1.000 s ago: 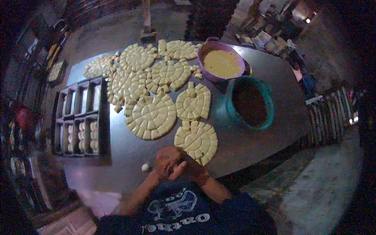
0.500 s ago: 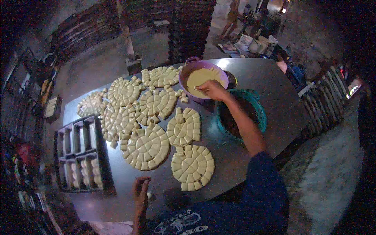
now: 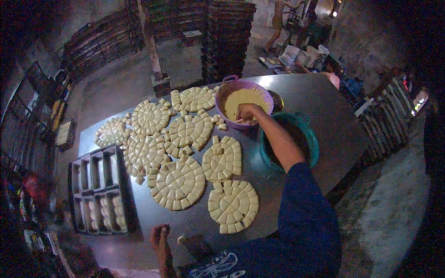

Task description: The person fills dough balls with a dark paste from a bowl, rolls them into shapes, and places them into metal baking tins.

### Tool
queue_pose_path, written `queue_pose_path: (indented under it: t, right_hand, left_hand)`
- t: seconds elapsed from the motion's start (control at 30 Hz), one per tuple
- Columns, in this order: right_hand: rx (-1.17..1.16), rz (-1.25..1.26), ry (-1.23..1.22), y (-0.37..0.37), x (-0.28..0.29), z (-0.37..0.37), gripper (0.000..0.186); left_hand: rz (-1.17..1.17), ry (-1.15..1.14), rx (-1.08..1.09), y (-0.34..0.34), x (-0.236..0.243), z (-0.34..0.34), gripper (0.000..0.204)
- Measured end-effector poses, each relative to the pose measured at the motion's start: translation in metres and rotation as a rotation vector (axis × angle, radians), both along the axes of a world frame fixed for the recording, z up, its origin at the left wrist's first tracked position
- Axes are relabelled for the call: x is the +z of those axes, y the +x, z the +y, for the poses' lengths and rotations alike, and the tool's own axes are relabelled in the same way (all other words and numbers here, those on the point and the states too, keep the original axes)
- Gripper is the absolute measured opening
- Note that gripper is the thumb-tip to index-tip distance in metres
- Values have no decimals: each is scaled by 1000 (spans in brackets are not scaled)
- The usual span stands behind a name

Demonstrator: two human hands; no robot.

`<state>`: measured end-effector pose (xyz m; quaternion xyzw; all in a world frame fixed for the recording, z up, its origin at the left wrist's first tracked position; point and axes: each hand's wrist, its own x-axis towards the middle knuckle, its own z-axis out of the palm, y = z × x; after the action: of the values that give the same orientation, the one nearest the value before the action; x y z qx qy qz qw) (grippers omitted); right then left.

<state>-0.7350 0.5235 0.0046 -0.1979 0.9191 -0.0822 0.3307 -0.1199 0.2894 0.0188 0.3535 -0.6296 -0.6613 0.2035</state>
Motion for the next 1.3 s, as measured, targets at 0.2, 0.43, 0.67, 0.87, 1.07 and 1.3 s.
queue_pose_path:
  t: [0.2, 0.43, 0.67, 0.87, 1.07, 1.3]
  right_hand:
    - [137, -59, 10, 4, 23, 1, 51]
    - [148, -91, -136, 7, 24, -6, 43]
    - [27, -414, -697, 56, 71, 6, 39]
    - [-122, -920, -1371, 259, 94, -27, 63]
    - [-252, -986, -1455, 418, 109, -48, 71]
    - [-348, -940, -1483, 468, 89, -48, 72]
  left_hand:
    - [19, -34, -43, -12, 9, -1, 12]
    - [-42, -16, -32, -7, 13, 7, 13]
    - [-35, 89, -88, -11, 22, 18, 16]
    - [196, 694, -322, -50, 15, 45, 37]
    - [249, 470, -484, -54, 64, 62, 39]
    - [349, 1003, -196, -18, 57, 66, 26]
